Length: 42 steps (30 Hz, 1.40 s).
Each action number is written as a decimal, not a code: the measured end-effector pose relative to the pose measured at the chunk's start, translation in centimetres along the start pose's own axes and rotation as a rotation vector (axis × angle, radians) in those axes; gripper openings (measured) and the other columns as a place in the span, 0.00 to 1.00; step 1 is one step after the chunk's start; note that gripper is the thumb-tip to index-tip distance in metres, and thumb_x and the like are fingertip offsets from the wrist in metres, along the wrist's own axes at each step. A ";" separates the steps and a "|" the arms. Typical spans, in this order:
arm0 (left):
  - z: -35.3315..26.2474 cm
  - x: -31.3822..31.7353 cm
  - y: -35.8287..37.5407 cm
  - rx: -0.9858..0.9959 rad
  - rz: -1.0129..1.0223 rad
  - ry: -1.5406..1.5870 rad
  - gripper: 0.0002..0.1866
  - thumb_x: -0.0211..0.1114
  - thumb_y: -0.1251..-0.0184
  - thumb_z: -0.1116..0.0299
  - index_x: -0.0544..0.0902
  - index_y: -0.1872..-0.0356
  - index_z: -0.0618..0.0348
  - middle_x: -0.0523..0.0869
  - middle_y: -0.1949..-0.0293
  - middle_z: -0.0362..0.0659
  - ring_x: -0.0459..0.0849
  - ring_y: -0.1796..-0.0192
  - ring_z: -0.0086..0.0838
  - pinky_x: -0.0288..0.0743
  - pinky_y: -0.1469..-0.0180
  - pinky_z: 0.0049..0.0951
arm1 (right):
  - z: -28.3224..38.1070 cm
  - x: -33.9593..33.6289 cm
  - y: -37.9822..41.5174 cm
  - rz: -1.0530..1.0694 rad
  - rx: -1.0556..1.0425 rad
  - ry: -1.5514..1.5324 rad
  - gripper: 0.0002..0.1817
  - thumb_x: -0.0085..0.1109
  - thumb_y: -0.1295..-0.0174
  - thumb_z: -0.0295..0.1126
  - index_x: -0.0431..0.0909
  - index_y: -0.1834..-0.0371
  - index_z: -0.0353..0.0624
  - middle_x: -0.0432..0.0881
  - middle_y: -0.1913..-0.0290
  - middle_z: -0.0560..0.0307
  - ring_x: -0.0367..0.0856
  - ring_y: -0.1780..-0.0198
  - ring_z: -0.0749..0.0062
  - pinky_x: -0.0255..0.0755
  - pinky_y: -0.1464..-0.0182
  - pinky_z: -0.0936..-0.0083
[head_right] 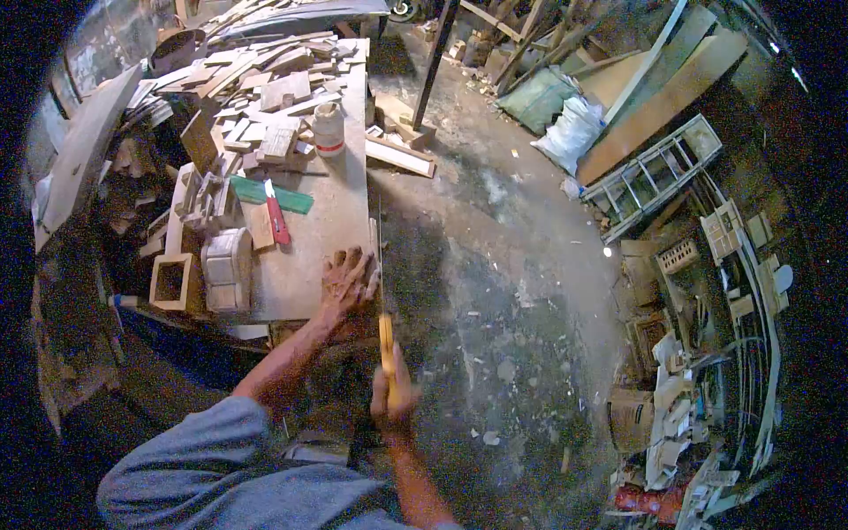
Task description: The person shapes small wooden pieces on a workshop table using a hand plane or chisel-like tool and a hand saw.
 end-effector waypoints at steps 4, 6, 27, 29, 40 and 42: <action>-0.2 -0.8 -0.3 0.006 -0.045 -0.008 0.27 0.61 0.35 0.50 0.79 0.38 0.50 0.76 0.44 0.46 0.73 0.45 0.44 0.69 0.50 0.48 | 0.3 0.5 -1.1 -0.014 -0.021 -0.041 0.25 0.50 0.27 0.32 0.71 0.30 0.31 0.84 0.44 0.35 0.88 0.54 0.57 0.80 0.54 0.65; 0.2 -0.3 -1.0 0.002 -0.028 -0.012 0.27 0.61 0.35 0.51 0.79 0.37 0.50 0.76 0.44 0.46 0.73 0.45 0.45 0.69 0.50 0.48 | -0.4 -0.3 1.0 -0.011 -0.045 -0.081 0.24 0.50 0.27 0.31 0.71 0.31 0.29 0.83 0.44 0.34 0.88 0.51 0.55 0.80 0.51 0.65; 0.3 0.5 -0.6 0.002 0.031 -0.049 0.26 0.60 0.33 0.48 0.77 0.38 0.46 0.75 0.42 0.42 0.71 0.43 0.41 0.69 0.51 0.46 | -2.4 -0.7 2.7 0.044 0.032 -0.021 0.26 0.49 0.26 0.35 0.70 0.29 0.32 0.84 0.66 0.50 0.80 0.73 0.66 0.75 0.70 0.70; 0.2 -0.1 -0.1 0.010 -0.030 -0.005 0.25 0.60 0.33 0.50 0.78 0.39 0.48 0.75 0.43 0.42 0.72 0.44 0.42 0.69 0.50 0.46 | 0.6 -0.3 1.3 0.007 -0.032 0.040 0.27 0.49 0.27 0.35 0.70 0.29 0.32 0.85 0.63 0.46 0.82 0.72 0.63 0.76 0.69 0.67; 0.7 1.4 -0.2 0.000 -0.023 -0.036 0.26 0.61 0.35 0.48 0.77 0.38 0.46 0.76 0.41 0.40 0.71 0.42 0.40 0.69 0.50 0.45 | -1.8 1.8 -1.9 0.059 0.095 0.019 0.27 0.47 0.26 0.38 0.71 0.29 0.32 0.86 0.57 0.41 0.82 0.69 0.64 0.78 0.62 0.67; 0.4 0.9 0.2 -0.016 0.011 -0.033 0.26 0.60 0.35 0.49 0.77 0.38 0.45 0.76 0.40 0.40 0.71 0.42 0.39 0.69 0.50 0.44 | -0.5 2.1 -3.7 -0.055 -0.073 0.042 0.27 0.47 0.25 0.39 0.71 0.29 0.32 0.83 0.70 0.56 0.77 0.76 0.71 0.75 0.70 0.73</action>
Point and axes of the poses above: each hand's wrist, its own y-axis away from the middle knuckle, its own x-axis out of the palm, z = x × y, the point moved 10 cm from there along -y, towards the middle knuckle
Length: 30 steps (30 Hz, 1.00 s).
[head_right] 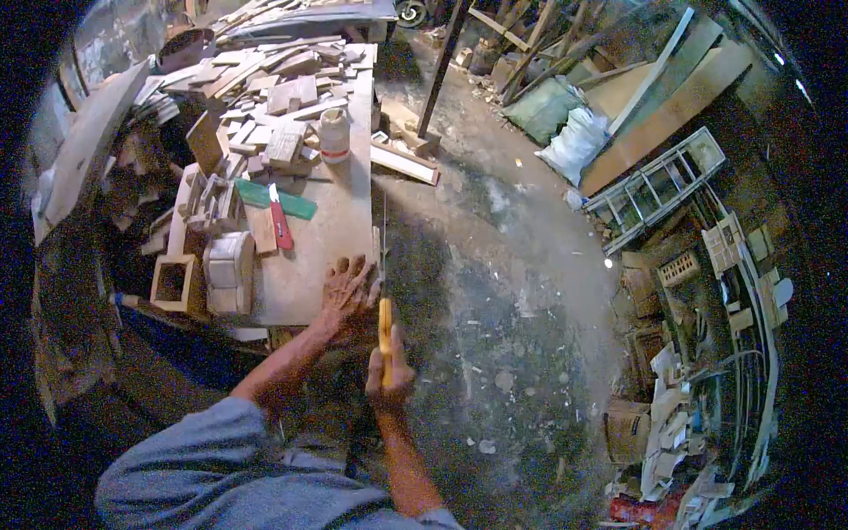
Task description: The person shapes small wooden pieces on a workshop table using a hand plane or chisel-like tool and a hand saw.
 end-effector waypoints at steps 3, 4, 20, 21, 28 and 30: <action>0.8 0.8 -0.5 0.039 -0.063 -0.009 0.24 0.60 0.34 0.51 0.78 0.39 0.44 0.76 0.39 0.39 0.71 0.42 0.40 0.69 0.50 0.44 | -3.8 -2.0 6.9 -0.005 0.026 -0.177 0.28 0.49 0.26 0.40 0.71 0.29 0.33 0.76 0.77 0.64 0.73 0.79 0.78 0.71 0.74 0.76; 0.9 1.4 -0.6 0.044 -0.069 -0.015 0.25 0.60 0.35 0.51 0.78 0.39 0.44 0.76 0.40 0.39 0.71 0.42 0.40 0.69 0.50 0.45 | -4.2 -2.2 7.3 0.001 0.034 -0.160 0.28 0.49 0.26 0.40 0.71 0.29 0.34 0.76 0.77 0.64 0.73 0.78 0.79 0.71 0.73 0.76; 1.4 0.2 -1.3 0.134 -0.136 0.163 0.25 0.61 0.35 0.53 0.76 0.38 0.48 0.77 0.47 0.43 0.74 0.44 0.41 0.68 0.49 0.46 | 1.5 -3.4 3.4 0.032 0.018 -0.072 0.26 0.52 0.27 0.35 0.71 0.29 0.35 0.83 0.43 0.34 0.87 0.48 0.52 0.79 0.48 0.62; 1.8 0.3 -1.7 0.071 -0.119 0.129 0.23 0.60 0.35 0.53 0.77 0.40 0.49 0.77 0.48 0.44 0.74 0.44 0.42 0.69 0.50 0.47 | 0.5 -2.9 3.9 0.083 0.143 -0.142 0.25 0.52 0.28 0.35 0.72 0.30 0.35 0.83 0.42 0.34 0.87 0.46 0.50 0.79 0.46 0.62; 2.0 0.4 -3.4 -0.235 -0.132 0.055 0.11 0.58 0.29 0.58 0.80 0.56 0.52 0.77 0.54 0.47 0.77 0.47 0.44 0.72 0.52 0.51 | 1.6 -3.6 4.0 0.045 0.036 -0.072 0.21 0.53 0.28 0.34 0.77 0.35 0.37 0.86 0.49 0.37 0.90 0.58 0.57 0.81 0.56 0.66; 1.7 -0.4 -3.2 -0.208 -0.190 0.119 0.10 0.59 0.30 0.59 0.80 0.58 0.53 0.78 0.56 0.47 0.77 0.50 0.45 0.72 0.53 0.51 | 2.1 -4.0 4.2 0.030 0.035 -0.047 0.21 0.53 0.28 0.32 0.78 0.35 0.36 0.87 0.52 0.39 0.88 0.64 0.62 0.81 0.60 0.68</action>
Point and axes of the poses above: each hand's wrist, its own y-axis away from the middle knuckle, its own x-axis out of the palm, z = x × y, the point moved 10 cm from there along -y, towards the middle knuckle
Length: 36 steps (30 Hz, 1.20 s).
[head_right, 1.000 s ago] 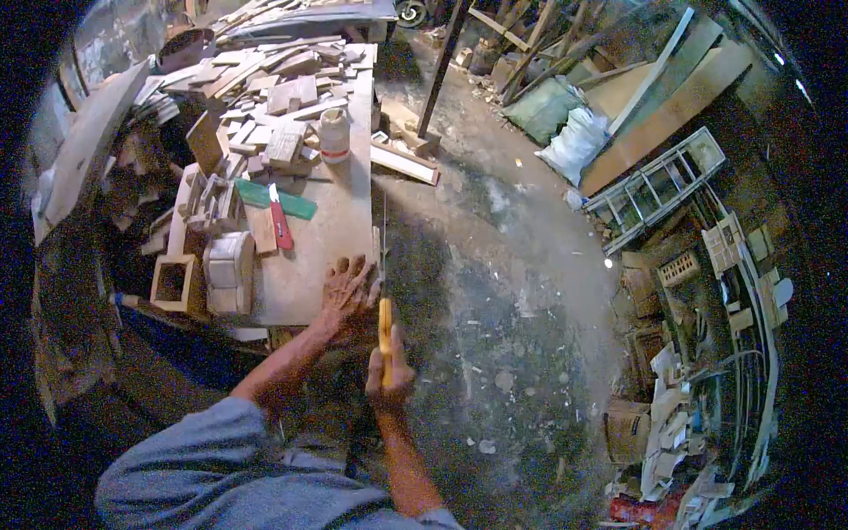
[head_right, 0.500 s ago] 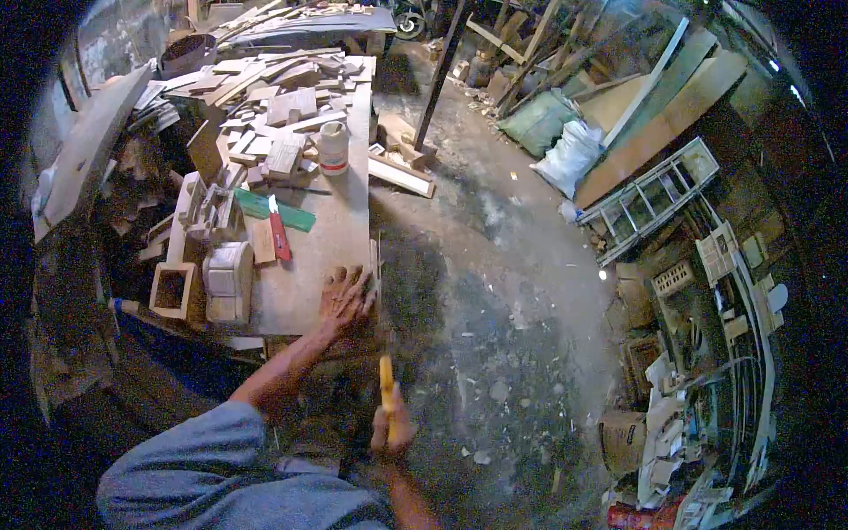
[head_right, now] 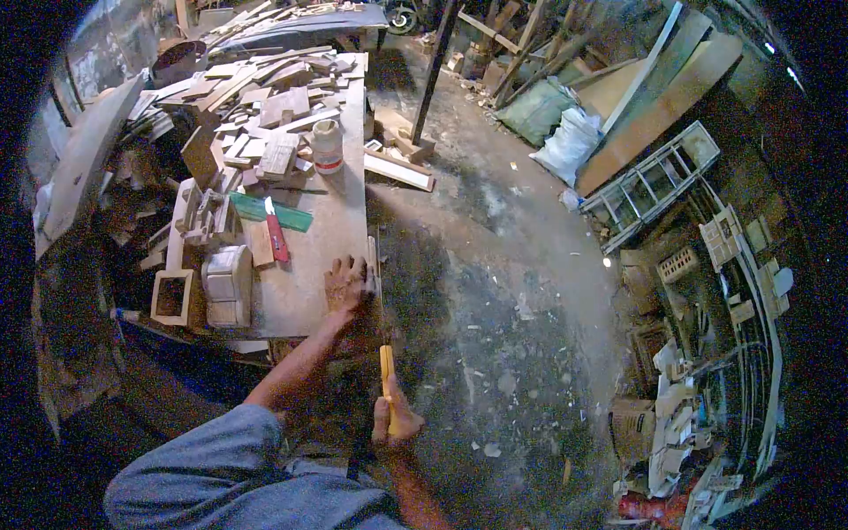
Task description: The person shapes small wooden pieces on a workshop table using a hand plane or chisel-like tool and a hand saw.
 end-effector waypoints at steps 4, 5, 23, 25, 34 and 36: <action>1.3 2.0 -0.2 0.164 -0.092 0.141 0.08 0.61 0.33 0.62 0.80 0.61 0.55 0.80 0.60 0.47 0.78 0.55 0.49 0.74 0.55 0.47 | -0.5 1.4 -2.9 0.071 0.131 0.022 0.21 0.53 0.28 0.31 0.77 0.34 0.36 0.87 0.61 0.46 0.81 0.72 0.72 0.78 0.67 0.72; 1.8 3.5 -0.2 0.188 -0.063 0.148 0.08 0.62 0.34 0.63 0.80 0.61 0.55 0.80 0.62 0.48 0.78 0.56 0.49 0.74 0.56 0.46 | -1.5 2.1 -3.7 0.103 0.178 0.044 0.21 0.53 0.28 0.31 0.77 0.34 0.36 0.86 0.64 0.48 0.79 0.74 0.74 0.77 0.68 0.73; -0.5 -0.6 -0.4 0.155 -0.040 0.282 0.08 0.61 0.38 0.69 0.79 0.59 0.57 0.82 0.61 0.49 0.77 0.54 0.49 0.73 0.51 0.44 | -3.6 3.3 -3.3 0.055 0.178 -0.134 0.23 0.50 0.26 0.31 0.74 0.31 0.36 0.87 0.53 0.50 0.82 0.64 0.74 0.78 0.60 0.73; 0.2 0.7 -0.7 0.181 -0.003 0.291 0.08 0.61 0.38 0.68 0.79 0.59 0.57 0.82 0.60 0.49 0.77 0.54 0.49 0.74 0.51 0.44 | -2.8 4.7 -7.1 0.035 0.151 -0.091 0.23 0.50 0.26 0.31 0.75 0.31 0.36 0.87 0.52 0.46 0.85 0.60 0.68 0.78 0.57 0.69; 0.2 1.0 -0.3 0.266 -0.088 0.237 0.09 0.61 0.36 0.66 0.79 0.59 0.56 0.82 0.59 0.47 0.78 0.54 0.48 0.75 0.51 0.44 | 0.4 2.2 -7.0 0.074 0.206 -0.141 0.23 0.51 0.26 0.34 0.75 0.35 0.29 0.83 0.42 0.36 0.84 0.43 0.59 0.75 0.40 0.67; 0.0 0.2 -0.3 0.238 -0.121 0.253 0.08 0.62 0.36 0.65 0.79 0.59 0.56 0.81 0.59 0.47 0.78 0.54 0.48 0.75 0.52 0.44 | 1.5 1.6 -8.1 0.073 0.217 -0.117 0.23 0.51 0.26 0.34 0.75 0.35 0.29 0.83 0.42 0.36 0.84 0.42 0.59 0.75 0.39 0.67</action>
Point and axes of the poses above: each hand's wrist, its own y-axis away from the middle knuckle, its own x-axis out of the palm, z = x × y, the point moved 10 cm from there along -y, towards the middle knuckle
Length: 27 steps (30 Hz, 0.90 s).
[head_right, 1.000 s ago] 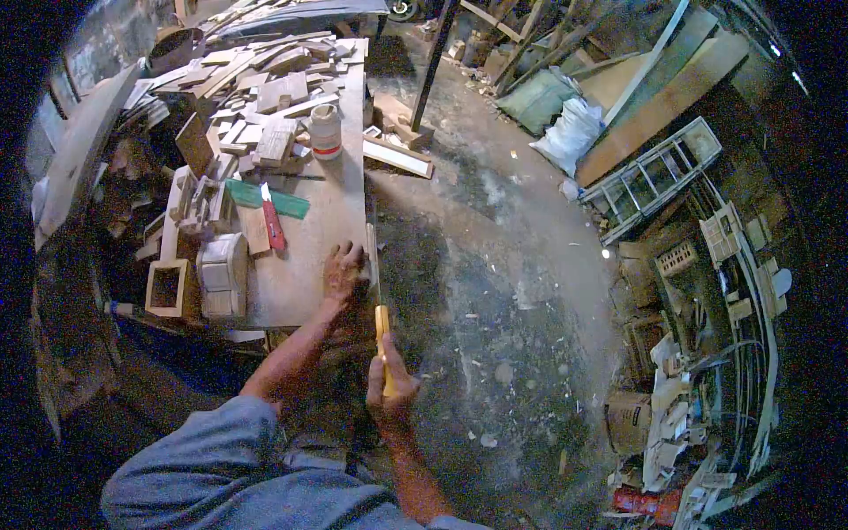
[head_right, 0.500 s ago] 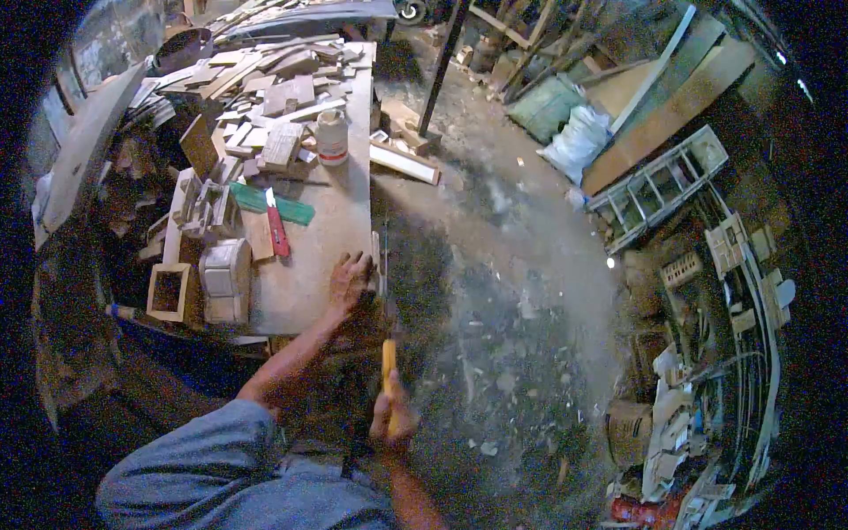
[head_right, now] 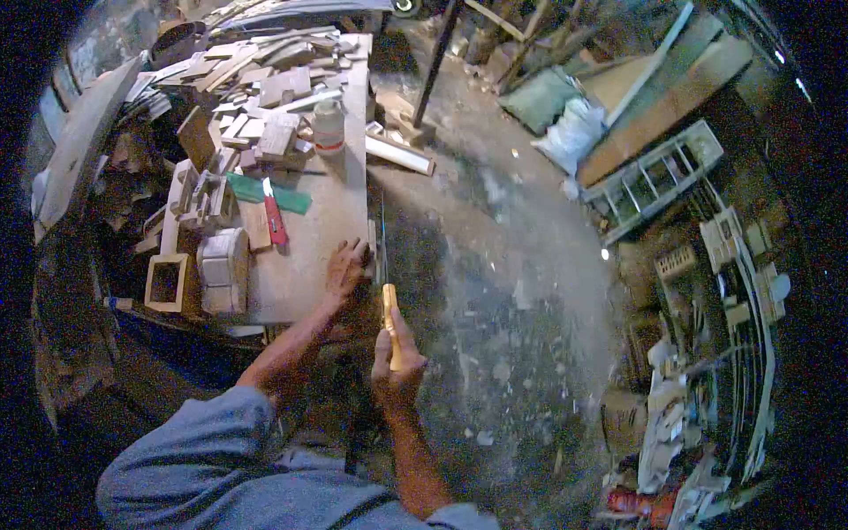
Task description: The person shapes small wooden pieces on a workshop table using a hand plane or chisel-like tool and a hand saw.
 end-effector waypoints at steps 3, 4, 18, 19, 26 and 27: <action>-0.8 -0.7 -0.2 0.022 -0.013 -0.030 0.08 0.62 0.38 0.65 0.78 0.60 0.56 0.81 0.60 0.47 0.78 0.54 0.47 0.75 0.52 0.44 | 1.8 -1.3 2.0 -0.056 -0.187 -0.002 0.22 0.52 0.26 0.35 0.77 0.37 0.28 0.84 0.44 0.37 0.84 0.42 0.59 0.74 0.38 0.67; 0.6 1.7 -0.4 -0.061 0.169 -0.020 0.08 0.62 0.40 0.67 0.78 0.61 0.55 0.81 0.60 0.47 0.78 0.53 0.47 0.74 0.51 0.43 | 1.9 -1.4 2.0 -0.042 -0.147 -0.001 0.22 0.52 0.26 0.35 0.77 0.37 0.28 0.84 0.44 0.37 0.84 0.41 0.59 0.74 0.38 0.68; -0.9 -0.4 -0.9 -0.056 0.126 0.038 0.08 0.61 0.41 0.70 0.80 0.61 0.57 0.81 0.61 0.48 0.78 0.55 0.46 0.75 0.54 0.42 | 1.2 2.4 -6.3 -0.004 -0.139 0.114 0.20 0.54 0.27 0.33 0.79 0.39 0.29 0.85 0.45 0.37 0.85 0.45 0.60 0.75 0.40 0.67; -1.2 -1.3 -0.8 -0.014 0.051 0.048 0.08 0.61 0.42 0.70 0.80 0.61 0.57 0.81 0.62 0.48 0.78 0.55 0.47 0.75 0.54 0.42 | 1.7 2.6 -6.5 0.010 -0.097 0.111 0.20 0.54 0.27 0.32 0.79 0.39 0.29 0.85 0.45 0.36 0.84 0.45 0.60 0.75 0.40 0.67; 1.0 1.5 -0.3 -0.079 0.149 0.000 0.10 0.60 0.42 0.68 0.79 0.59 0.56 0.81 0.60 0.46 0.77 0.54 0.48 0.75 0.53 0.44 | 3.4 0.4 -2.3 0.027 -0.092 0.039 0.19 0.55 0.28 0.30 0.79 0.39 0.29 0.85 0.43 0.40 0.84 0.43 0.61 0.74 0.38 0.66; 0.7 1.4 -0.1 -0.064 0.157 -0.003 0.10 0.59 0.42 0.67 0.79 0.59 0.56 0.81 0.59 0.46 0.77 0.54 0.48 0.75 0.54 0.44 | 1.7 2.1 -5.1 -0.018 -0.139 0.073 0.20 0.55 0.28 0.32 0.79 0.39 0.28 0.85 0.44 0.40 0.84 0.44 0.60 0.74 0.39 0.67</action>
Point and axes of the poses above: each hand's wrist, its own y-axis away from the middle knuckle, its own x-axis out of the palm, z = x × y, the point moved 10 cm from there along -y, towards the middle knuckle
